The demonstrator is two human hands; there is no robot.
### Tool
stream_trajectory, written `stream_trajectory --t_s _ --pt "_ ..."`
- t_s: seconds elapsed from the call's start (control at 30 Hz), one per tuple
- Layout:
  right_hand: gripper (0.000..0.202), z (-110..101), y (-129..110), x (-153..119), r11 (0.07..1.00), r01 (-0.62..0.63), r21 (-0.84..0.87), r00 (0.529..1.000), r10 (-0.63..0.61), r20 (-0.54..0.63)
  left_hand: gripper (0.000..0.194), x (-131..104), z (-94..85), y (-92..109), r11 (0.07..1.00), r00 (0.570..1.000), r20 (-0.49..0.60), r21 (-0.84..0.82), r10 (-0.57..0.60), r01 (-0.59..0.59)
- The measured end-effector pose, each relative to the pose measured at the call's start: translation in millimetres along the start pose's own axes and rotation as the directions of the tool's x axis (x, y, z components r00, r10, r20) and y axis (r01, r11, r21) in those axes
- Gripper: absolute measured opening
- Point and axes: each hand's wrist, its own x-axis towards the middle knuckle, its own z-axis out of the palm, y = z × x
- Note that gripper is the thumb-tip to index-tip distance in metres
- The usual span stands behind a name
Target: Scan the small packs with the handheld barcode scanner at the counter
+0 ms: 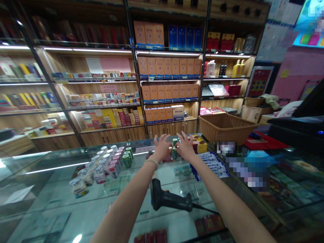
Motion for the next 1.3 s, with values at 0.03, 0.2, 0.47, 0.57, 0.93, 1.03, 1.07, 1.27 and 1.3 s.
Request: stream_trajectory --t_s 0.03,0.2,0.47,0.57,0.93,1.03,1.07,1.27,1.3 --pt "0.009 -3 -5 -2 1.0 0.002 0.001 1.0 -0.002 0.005 0.008 -5 -3.3 -1 1.0 1.0 0.003 0.001 -0.001 0.001" --pt "0.012 -12 -34 -14 1.0 -0.003 0.019 1.0 0.003 0.024 0.011 -33 -18.1 -9 1.0 1.0 0.003 0.005 -0.017 0.017" --pt "0.013 -19 -77 -32 0.999 0.027 0.044 0.999 -0.026 -0.032 0.012 -78 -35.3 -23 0.998 0.998 0.0 -0.02 -0.057 0.057" --pt "0.013 -22 -89 -37 0.998 0.033 0.056 0.999 -0.031 -0.042 0.01 -92 -41.4 -26 0.996 0.997 -0.006 -0.047 -0.083 0.082" --pt "0.009 -20 -109 -52 0.983 -0.007 0.183 0.998 0.018 -0.057 0.01 -133 -36.0 -30 0.967 0.968 -0.114 -0.151 -0.225 0.207" --pt "0.006 -19 -109 -55 0.983 0.028 0.18 0.995 -0.01 -0.097 0.009 -138 -24.8 -32 0.95 0.952 -0.146 -0.201 -0.27 0.239" --pt "0.006 -18 -109 -56 0.984 0.041 0.172 0.993 -0.022 -0.113 0.009 -140 -21.7 -33 0.946 0.949 -0.151 -0.215 -0.277 0.242" --pt "0.006 -16 -112 -61 0.986 0.036 0.164 0.99 -0.014 -0.138 0.011 -143 -14.5 -33 0.928 0.941 -0.145 -0.264 -0.306 0.262" --pt "0.006 -15 -112 -61 0.984 0.026 0.174 0.991 -0.002 -0.134 0.011 -144 -13.8 -32 0.929 0.941 -0.143 -0.263 -0.307 0.263"
